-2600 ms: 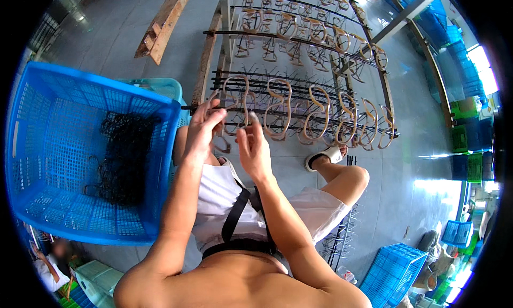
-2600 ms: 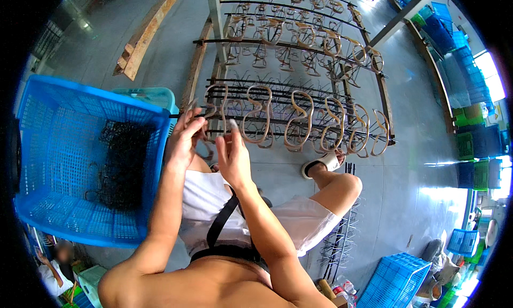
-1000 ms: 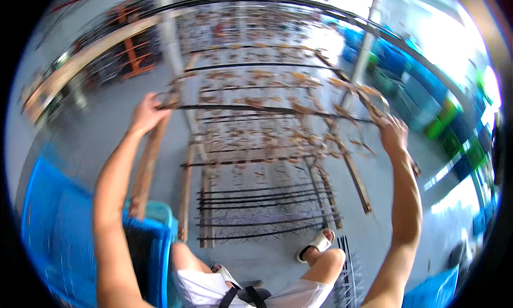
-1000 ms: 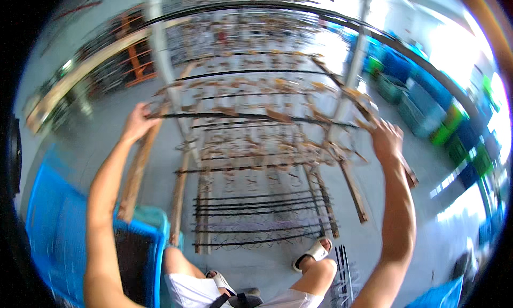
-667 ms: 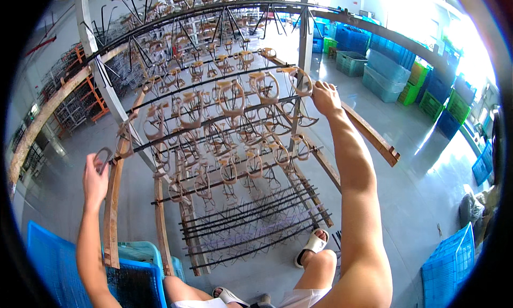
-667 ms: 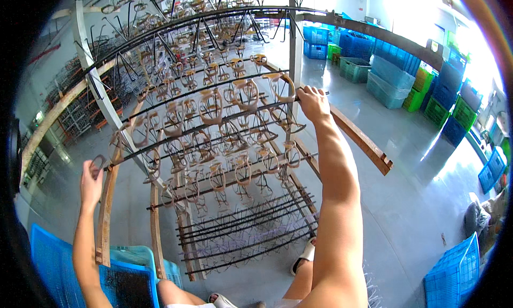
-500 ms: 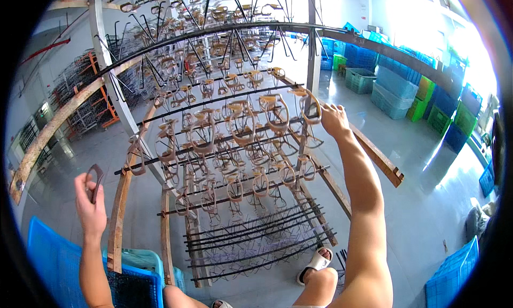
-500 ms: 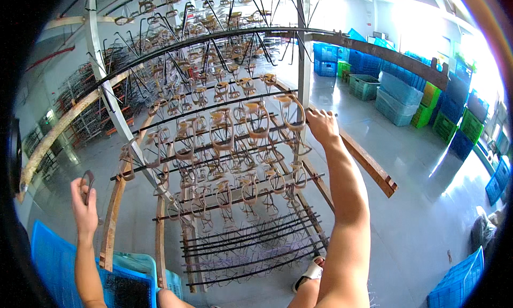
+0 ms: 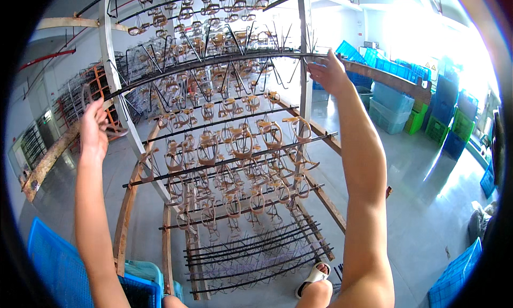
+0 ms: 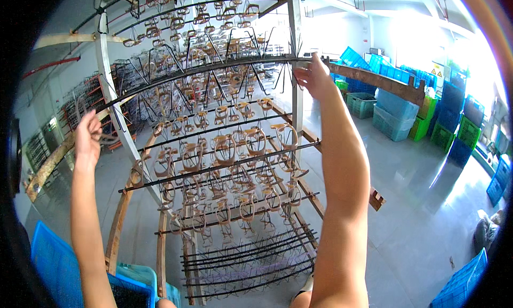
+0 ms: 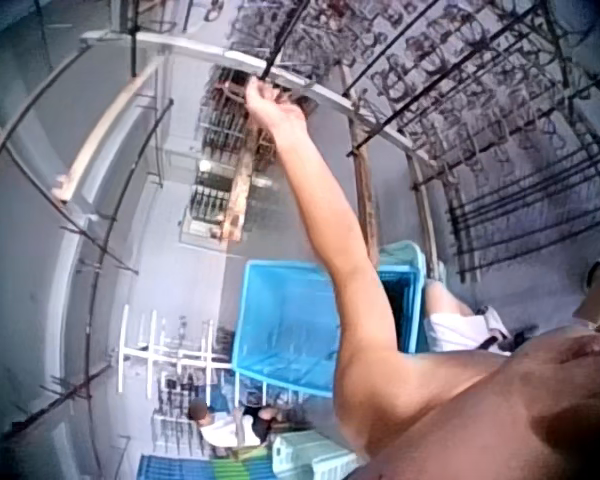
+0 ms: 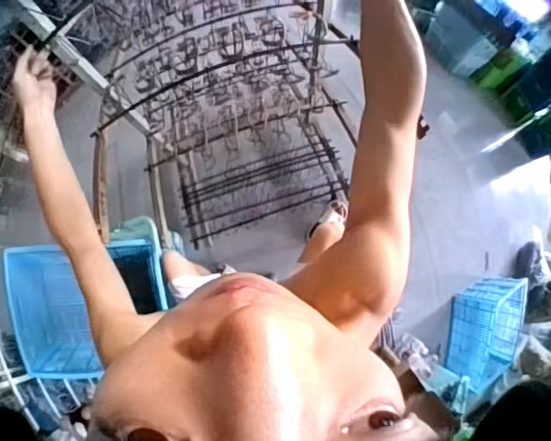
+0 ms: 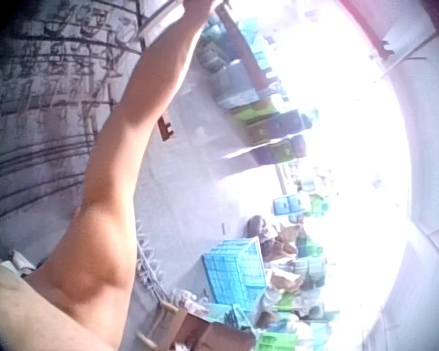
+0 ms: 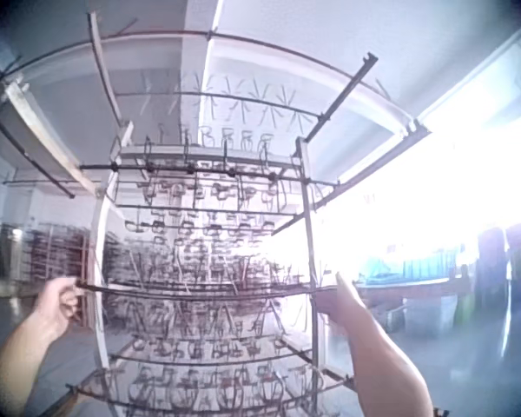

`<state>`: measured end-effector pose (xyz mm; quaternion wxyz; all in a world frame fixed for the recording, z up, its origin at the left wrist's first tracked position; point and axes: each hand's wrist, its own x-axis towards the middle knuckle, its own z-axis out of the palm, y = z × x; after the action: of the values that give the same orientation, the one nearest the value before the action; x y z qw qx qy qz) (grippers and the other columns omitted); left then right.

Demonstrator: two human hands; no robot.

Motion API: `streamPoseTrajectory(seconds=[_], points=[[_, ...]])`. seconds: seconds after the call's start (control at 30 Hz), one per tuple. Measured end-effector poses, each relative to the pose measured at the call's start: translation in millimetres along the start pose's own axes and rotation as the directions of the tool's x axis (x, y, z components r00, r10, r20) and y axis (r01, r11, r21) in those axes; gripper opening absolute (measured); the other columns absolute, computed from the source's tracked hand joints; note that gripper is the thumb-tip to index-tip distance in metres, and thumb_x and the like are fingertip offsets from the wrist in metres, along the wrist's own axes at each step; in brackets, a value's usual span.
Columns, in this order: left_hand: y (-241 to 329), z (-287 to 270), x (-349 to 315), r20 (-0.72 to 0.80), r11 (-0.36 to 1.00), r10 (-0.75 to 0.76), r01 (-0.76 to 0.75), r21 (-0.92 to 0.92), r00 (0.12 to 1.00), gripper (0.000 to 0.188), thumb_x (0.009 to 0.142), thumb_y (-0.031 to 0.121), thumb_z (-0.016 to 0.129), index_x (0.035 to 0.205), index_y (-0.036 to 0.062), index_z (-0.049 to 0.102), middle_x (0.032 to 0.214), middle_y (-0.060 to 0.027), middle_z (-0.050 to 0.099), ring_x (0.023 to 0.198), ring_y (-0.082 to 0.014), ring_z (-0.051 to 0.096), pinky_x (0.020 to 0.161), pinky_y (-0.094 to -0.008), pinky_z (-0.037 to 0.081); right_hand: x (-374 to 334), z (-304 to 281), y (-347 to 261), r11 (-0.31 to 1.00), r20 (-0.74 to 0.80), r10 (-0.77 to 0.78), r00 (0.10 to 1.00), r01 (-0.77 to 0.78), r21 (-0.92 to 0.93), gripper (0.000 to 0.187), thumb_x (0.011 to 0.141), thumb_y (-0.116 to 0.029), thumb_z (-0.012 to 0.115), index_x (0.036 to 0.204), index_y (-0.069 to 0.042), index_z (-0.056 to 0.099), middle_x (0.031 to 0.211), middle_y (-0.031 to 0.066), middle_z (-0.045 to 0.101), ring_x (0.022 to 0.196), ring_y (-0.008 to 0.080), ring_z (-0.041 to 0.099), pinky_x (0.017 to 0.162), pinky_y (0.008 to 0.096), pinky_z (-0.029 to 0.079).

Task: The person repeatedly picks small metal hooks from a blue basket and attaches them to a multi-tiered metal rack. The person handles the hooks one at a time and places them onto horizontal bars of the rack.

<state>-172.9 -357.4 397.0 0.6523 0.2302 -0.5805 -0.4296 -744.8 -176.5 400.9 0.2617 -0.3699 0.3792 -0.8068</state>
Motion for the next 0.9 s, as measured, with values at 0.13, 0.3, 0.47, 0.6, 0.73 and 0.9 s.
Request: streamPoseTrajectory(seconds=[0.13,0.3,0.47,0.6,0.73,0.9], points=[[25,65,-5,0.019,0.92,-0.119,0.117,-0.373,0.993,0.033,0.08,0.029,0.065,0.092,0.0021,0.051,0.08,-0.0082,0.055,0.081,-0.0247,0.055,0.076,-0.0327,0.044,1,47,-60,0.985,-0.276,-0.086,0.957,0.122,0.118,0.045,0.094,-0.044,0.038,0.104,-0.001,0.045,0.091,0.0193,0.061,0.069,0.0241,0.061,0.065,0.0308,0.054],[50,58,-2,0.104,0.806,0.069,0.006,-0.592,0.992,0.012,0.084,0.015,0.06,0.085,0.004,0.057,0.076,-0.0049,0.057,0.076,-0.0226,0.056,0.074,-0.0358,0.047,-128,25,-112,0.852,-0.262,-0.511,0.819,0.522,-0.028,0.018,0.09,-0.013,0.046,0.098,0.0,0.055,0.084,0.0087,0.063,0.078,0.0176,0.059,0.074,0.0322,0.048],[90,96,-111,0.334,0.748,0.056,0.182,-0.638,0.941,0.014,0.085,0.008,0.057,0.094,-0.0015,0.057,0.091,-0.0109,0.061,0.082,-0.0215,0.056,0.076,-0.0292,0.046,-317,-50,-147,0.685,-0.521,-0.607,0.601,0.727,0.041,0.031,0.099,-0.016,0.032,0.092,-0.001,0.058,0.084,0.01,0.063,0.077,0.016,0.057,0.074,0.0305,0.044],[58,70,-275,0.347,0.741,-0.222,0.389,-0.547,0.911,0.024,0.086,0.011,0.048,0.103,-0.0055,0.053,0.111,-0.0157,0.056,0.106,-0.0229,0.051,0.092,-0.0282,0.039,-384,-166,-61,0.895,-0.72,-0.277,0.636,0.444,0.048,0.016,0.09,-0.009,0.043,0.083,-0.002,0.056,0.072,0.0078,0.057,0.065,0.0183,0.054,0.061,0.03,0.045],[17,25,-428,0.305,0.808,-0.265,0.383,-0.448,0.915,0.033,0.085,0.016,0.051,0.112,-0.0032,0.051,0.119,-0.0142,0.053,0.119,-0.0198,0.045,0.105,-0.0302,0.029,-403,-214,71,0.944,-0.701,0.179,0.69,0.081,0.321,0.014,0.087,-0.013,0.044,0.078,-0.006,0.052,0.064,0.0048,0.051,0.058,0.0182,0.051,0.053,0.0312,0.044],[-44,-10,-493,0.108,0.803,-0.487,0.493,-0.335,0.867,0.034,0.07,0.007,0.045,0.103,0.0004,0.05,0.116,-0.0129,0.05,0.121,-0.0201,0.037,0.109,-0.0338,0.02,-400,-244,222,0.846,-0.669,0.512,0.539,-0.181,0.502,0.014,0.089,-0.016,0.045,0.079,-0.008,0.051,0.061,0.0047,0.054,0.051,0.018,0.052,0.046,0.0296,0.044]])
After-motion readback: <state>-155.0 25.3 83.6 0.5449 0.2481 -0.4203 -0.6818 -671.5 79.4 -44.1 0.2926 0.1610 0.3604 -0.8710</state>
